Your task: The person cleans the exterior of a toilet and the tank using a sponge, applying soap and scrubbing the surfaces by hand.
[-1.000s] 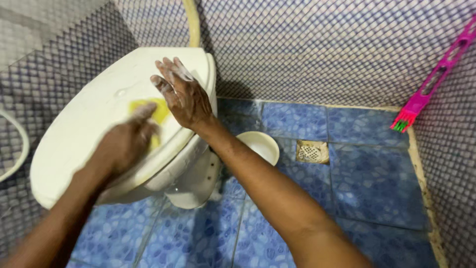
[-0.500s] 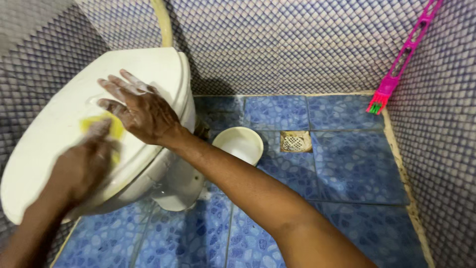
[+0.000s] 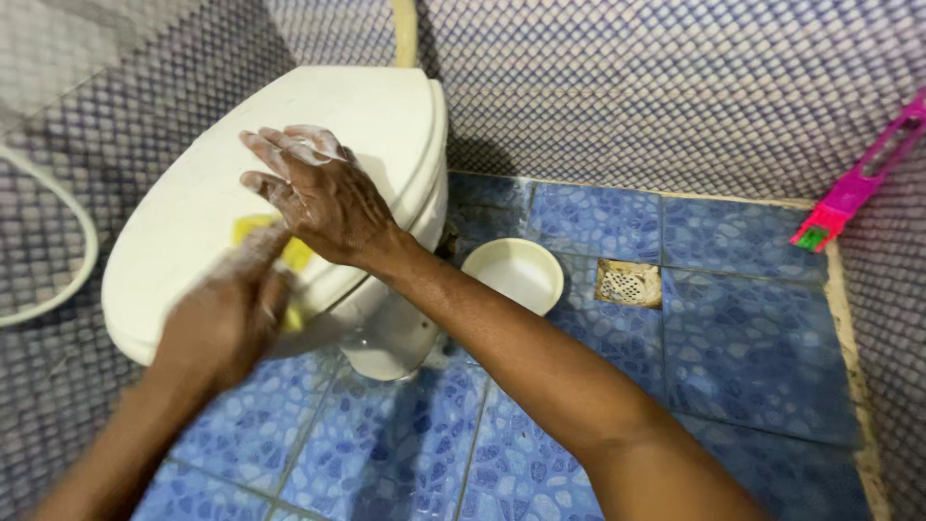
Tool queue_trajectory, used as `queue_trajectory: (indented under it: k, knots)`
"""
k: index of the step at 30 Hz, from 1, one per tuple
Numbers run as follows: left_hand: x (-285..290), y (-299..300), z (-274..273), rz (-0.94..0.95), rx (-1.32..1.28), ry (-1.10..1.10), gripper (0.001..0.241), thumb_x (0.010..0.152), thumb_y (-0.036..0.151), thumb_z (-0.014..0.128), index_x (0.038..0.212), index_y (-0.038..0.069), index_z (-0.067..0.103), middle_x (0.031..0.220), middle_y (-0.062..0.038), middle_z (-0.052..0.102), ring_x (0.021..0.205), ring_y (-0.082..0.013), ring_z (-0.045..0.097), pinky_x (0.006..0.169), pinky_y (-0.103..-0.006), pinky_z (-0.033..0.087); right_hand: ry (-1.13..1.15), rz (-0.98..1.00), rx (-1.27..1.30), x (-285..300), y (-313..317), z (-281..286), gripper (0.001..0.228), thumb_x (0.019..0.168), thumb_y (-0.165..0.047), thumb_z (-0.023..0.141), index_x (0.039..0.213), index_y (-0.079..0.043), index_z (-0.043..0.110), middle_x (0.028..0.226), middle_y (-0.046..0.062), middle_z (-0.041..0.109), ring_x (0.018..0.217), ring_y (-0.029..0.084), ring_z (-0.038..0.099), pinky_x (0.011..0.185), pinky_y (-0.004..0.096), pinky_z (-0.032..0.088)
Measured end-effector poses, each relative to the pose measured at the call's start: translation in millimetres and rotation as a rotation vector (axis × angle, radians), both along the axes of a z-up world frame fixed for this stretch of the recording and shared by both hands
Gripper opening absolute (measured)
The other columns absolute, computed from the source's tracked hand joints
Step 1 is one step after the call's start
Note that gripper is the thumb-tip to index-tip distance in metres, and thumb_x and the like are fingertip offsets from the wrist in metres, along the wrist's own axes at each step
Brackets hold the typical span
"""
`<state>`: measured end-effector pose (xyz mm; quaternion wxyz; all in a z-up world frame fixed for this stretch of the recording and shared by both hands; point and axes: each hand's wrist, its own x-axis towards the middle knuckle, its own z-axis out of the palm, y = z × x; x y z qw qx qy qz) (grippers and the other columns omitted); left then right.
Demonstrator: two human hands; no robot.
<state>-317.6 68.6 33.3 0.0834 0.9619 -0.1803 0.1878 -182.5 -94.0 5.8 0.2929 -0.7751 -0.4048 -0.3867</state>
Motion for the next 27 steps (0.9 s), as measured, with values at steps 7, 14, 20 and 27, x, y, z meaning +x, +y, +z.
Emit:
queue_trajectory:
  k: [7,14,20,27]
  knots:
    - [1,58,-30,0.186,-0.099,0.151,0.043,0.097,0.035,0.05,0.111,-0.001,0.068,0.103,-0.03,0.072,0.1,-0.048,0.068,0.091,-0.0558,0.052,-0.078,0.047,-0.261,-30,70,-12,0.042,0.107,-0.052,0.036,0.141,-0.047,0.06,0.166,-0.001,0.047,0.156,0.033,0.043,0.128,0.046,0.035]
    - [12,70,-9,0.341,0.004,0.162,0.049,0.106,0.041,0.042,0.12,0.001,0.066,0.1,-0.033,0.071,0.097,-0.0507,0.068,0.091,-0.0583,0.051,0.219,0.149,-0.006,-28,69,-10,0.058,0.107,-0.058,0.038,0.153,-0.026,0.056,0.158,0.009,0.052,0.154,0.036,0.044,0.127,0.056,0.035]
    - [-14,43,-13,0.322,-0.026,0.05,0.043,0.104,0.038,0.045,0.121,0.007,0.068,0.1,-0.03,0.072,0.093,-0.0497,0.069,0.087,-0.0583,0.052,-0.076,0.037,-0.067,-31,65,-5,0.048,0.1,-0.054,0.046,0.14,-0.035,0.062,0.161,0.004,0.053,0.15,0.032,0.046,0.129,0.051,0.036]
    - [-26,19,-9,0.436,-0.135,-0.079,0.044,0.108,0.034,0.047,0.143,0.012,0.061,0.099,-0.031,0.07,0.087,-0.0514,0.067,0.082,-0.0603,0.051,0.036,0.047,0.014,-41,49,3,0.043,0.101,-0.044,0.05,0.138,-0.028,0.065,0.155,0.006,0.056,0.147,0.034,0.047,0.125,0.05,0.037]
